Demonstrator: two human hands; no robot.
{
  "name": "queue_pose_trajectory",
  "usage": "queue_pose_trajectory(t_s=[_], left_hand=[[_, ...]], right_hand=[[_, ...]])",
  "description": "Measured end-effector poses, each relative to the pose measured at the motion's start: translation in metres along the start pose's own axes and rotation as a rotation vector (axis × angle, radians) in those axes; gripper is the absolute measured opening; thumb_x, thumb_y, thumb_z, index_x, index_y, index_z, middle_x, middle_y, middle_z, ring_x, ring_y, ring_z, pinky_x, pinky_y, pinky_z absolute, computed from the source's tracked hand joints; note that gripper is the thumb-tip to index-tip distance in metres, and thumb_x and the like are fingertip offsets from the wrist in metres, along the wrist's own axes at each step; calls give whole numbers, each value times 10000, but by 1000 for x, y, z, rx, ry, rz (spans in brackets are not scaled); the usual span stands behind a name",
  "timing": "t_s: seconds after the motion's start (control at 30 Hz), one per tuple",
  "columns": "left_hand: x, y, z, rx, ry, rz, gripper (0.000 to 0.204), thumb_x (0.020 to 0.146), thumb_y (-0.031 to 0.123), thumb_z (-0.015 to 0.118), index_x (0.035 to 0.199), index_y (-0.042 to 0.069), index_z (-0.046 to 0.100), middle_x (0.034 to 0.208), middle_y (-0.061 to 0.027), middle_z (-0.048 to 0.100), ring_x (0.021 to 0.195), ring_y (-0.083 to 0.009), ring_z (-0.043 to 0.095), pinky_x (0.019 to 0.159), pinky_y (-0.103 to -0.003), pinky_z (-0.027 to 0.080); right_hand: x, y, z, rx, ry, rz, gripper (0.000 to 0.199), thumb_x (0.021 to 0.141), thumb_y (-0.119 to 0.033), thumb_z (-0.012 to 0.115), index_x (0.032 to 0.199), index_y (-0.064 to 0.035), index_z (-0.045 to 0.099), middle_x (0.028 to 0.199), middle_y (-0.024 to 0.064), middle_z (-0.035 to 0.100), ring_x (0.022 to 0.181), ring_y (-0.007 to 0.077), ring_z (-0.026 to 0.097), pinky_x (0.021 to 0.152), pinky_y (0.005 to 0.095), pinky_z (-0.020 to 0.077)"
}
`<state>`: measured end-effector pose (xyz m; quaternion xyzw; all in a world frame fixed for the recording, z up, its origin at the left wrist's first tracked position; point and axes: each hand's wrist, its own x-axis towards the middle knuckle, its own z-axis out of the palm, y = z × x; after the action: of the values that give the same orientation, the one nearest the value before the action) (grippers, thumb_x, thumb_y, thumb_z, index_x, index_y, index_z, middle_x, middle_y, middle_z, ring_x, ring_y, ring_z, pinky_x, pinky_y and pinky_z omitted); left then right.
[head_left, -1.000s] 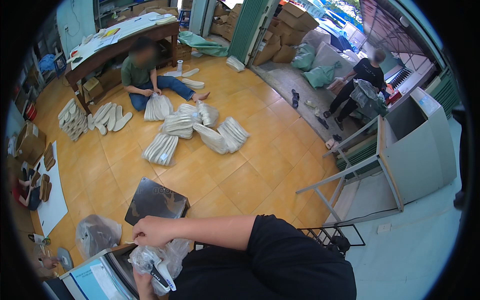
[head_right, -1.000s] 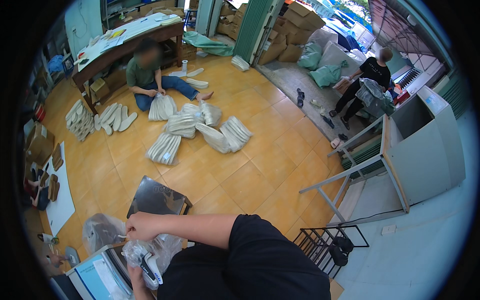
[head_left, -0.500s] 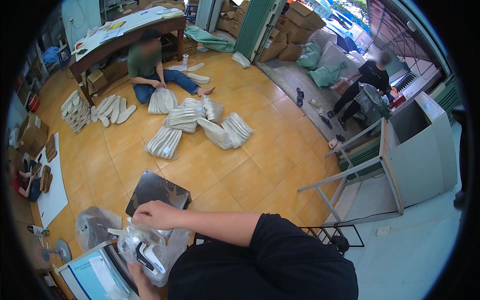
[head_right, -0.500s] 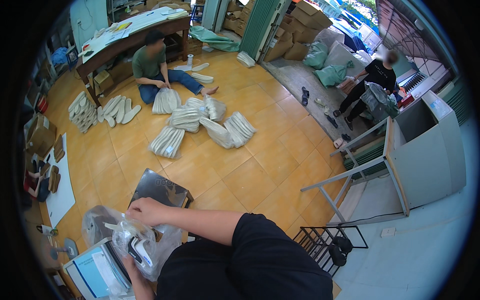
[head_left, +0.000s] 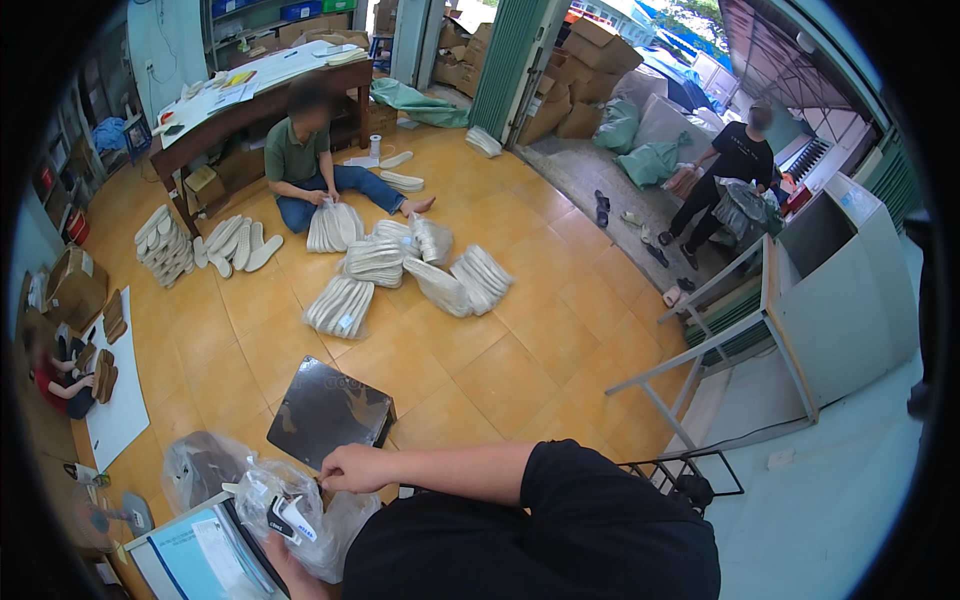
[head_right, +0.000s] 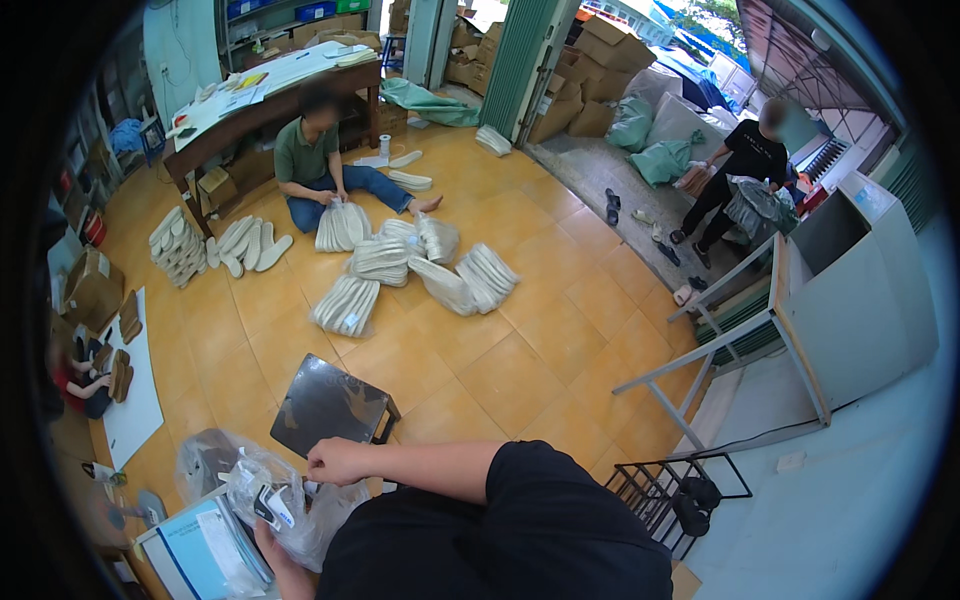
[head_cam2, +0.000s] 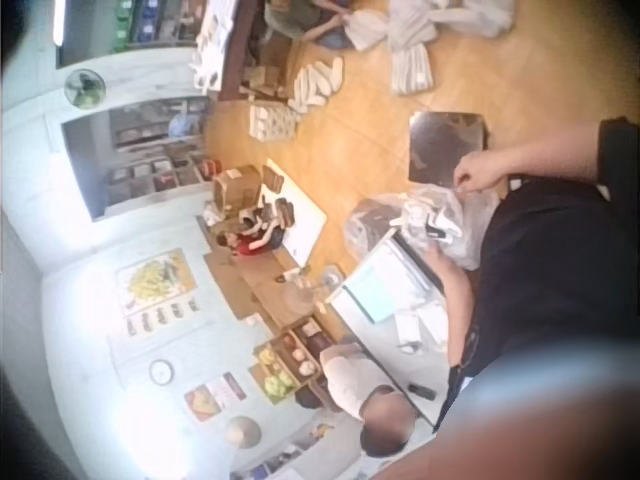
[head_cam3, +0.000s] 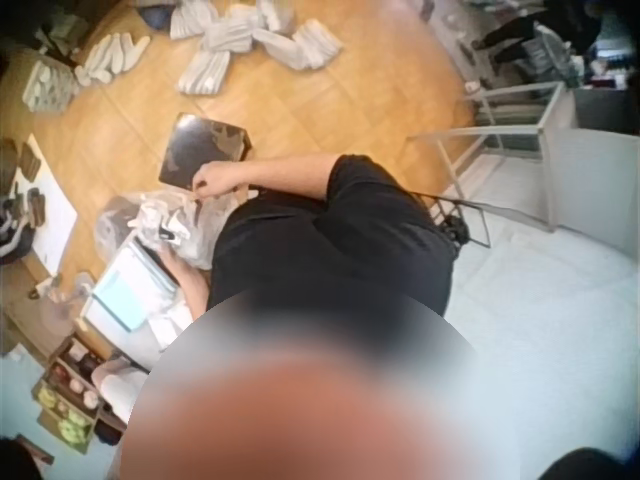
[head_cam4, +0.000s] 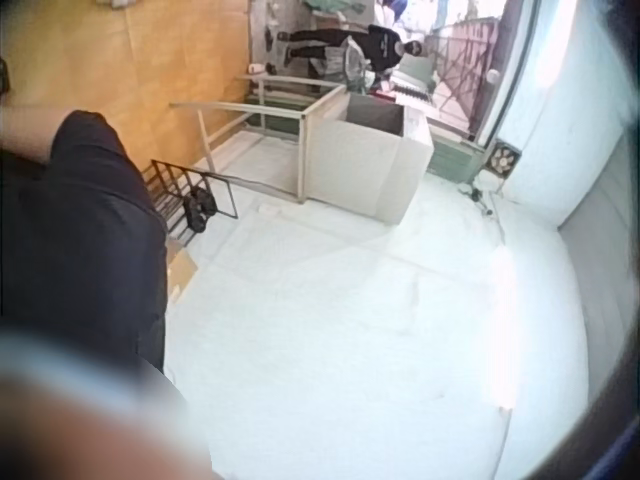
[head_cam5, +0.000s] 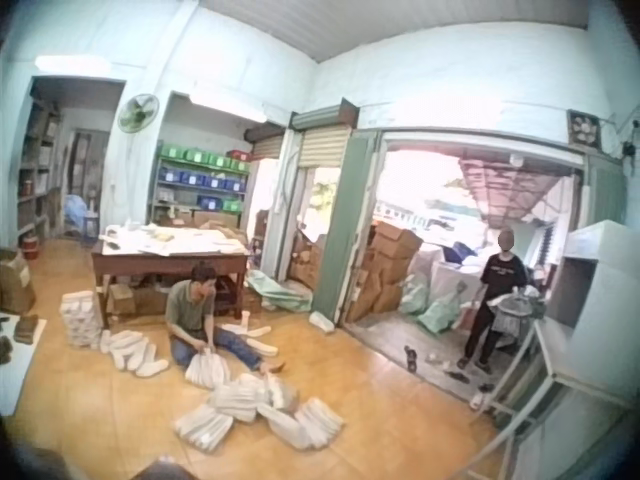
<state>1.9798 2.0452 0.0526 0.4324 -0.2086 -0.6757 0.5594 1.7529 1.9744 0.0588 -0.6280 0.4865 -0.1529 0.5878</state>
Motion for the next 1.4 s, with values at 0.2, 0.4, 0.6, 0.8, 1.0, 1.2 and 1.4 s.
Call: queue_pose_trajectory(t_s=[0.2, 0.4, 0.6, 0.8, 1.0, 1.2, 1.4], left_hand=[[3, -6, -15, 55, -63, -24, 591, 877, 410, 559, 1318, 23, 485, 1224, -168, 593, 1096, -328, 598, 937, -467, 496], [18, -15, -31, 99, -118, 60, 512, 875, 349, 555, 1255, 6, 530, 1162, -142, 623, 1045, -290, 620, 922, -413, 497], [7, -18, -28, 29, -72, -1, 497, 912, 379, 535, 1252, 16, 540, 1166, -141, 630, 1056, -285, 623, 929, -416, 499], [10, -19, -33, -1, -33, -99, 498, 918, 381, 517, 1261, 20, 536, 1169, -134, 626, 1055, -275, 622, 927, -405, 497], [21, -26, -47, 6, -19, -110, 516, 900, 381, 521, 1274, 26, 526, 1177, -156, 621, 1059, -298, 617, 929, -428, 498], [51, -36, -20, -47, -107, -159, 504, 895, 369, 534, 1262, 24, 534, 1163, -151, 624, 1047, -290, 617, 920, -419, 498], [69, -46, -13, -108, -94, -154, 492, 890, 357, 548, 1249, 21, 543, 1150, -146, 627, 1035, -282, 618, 911, -411, 498]], right_hand=[[-4, 5, -1, -61, 109, -81, 283, 855, -260, 625, 965, -7, 690, 882, 157, 702, 799, 279, 681, 728, 376, 524], [-15, 0, -14, -54, 154, -69, 278, 844, -250, 621, 952, -5, 695, 884, 164, 701, 815, 296, 681, 737, 382, 529], [-11, 5, -1, -115, 90, -94, 301, 870, -273, 621, 991, -2, 674, 891, 153, 699, 836, 290, 674, 750, 381, 522], [-11, 11, -1, -81, 85, -80, 289, 860, -257, 622, 978, 0, 680, 883, 162, 697, 758, 270, 686, 698, 375, 534], [10, 55, -68, 219, 36, 95, 369, 925, -315, 583, 1132, -10, 613, 985, 101, 668, 661, 185, 670, 567, 338, 543], [-206, -86, -328, -316, 486, 317, 483, 934, -367, 557, 1284, -36, 521, 1155, 95, 585, 864, 196, 648, 683, 352, 542], [-358, -259, -387, -884, 1698, -114, 440, 921, -290, 555, 1267, -21, 520, 1037, 76, 585, 791, 176, 609, 661, 328, 518]])
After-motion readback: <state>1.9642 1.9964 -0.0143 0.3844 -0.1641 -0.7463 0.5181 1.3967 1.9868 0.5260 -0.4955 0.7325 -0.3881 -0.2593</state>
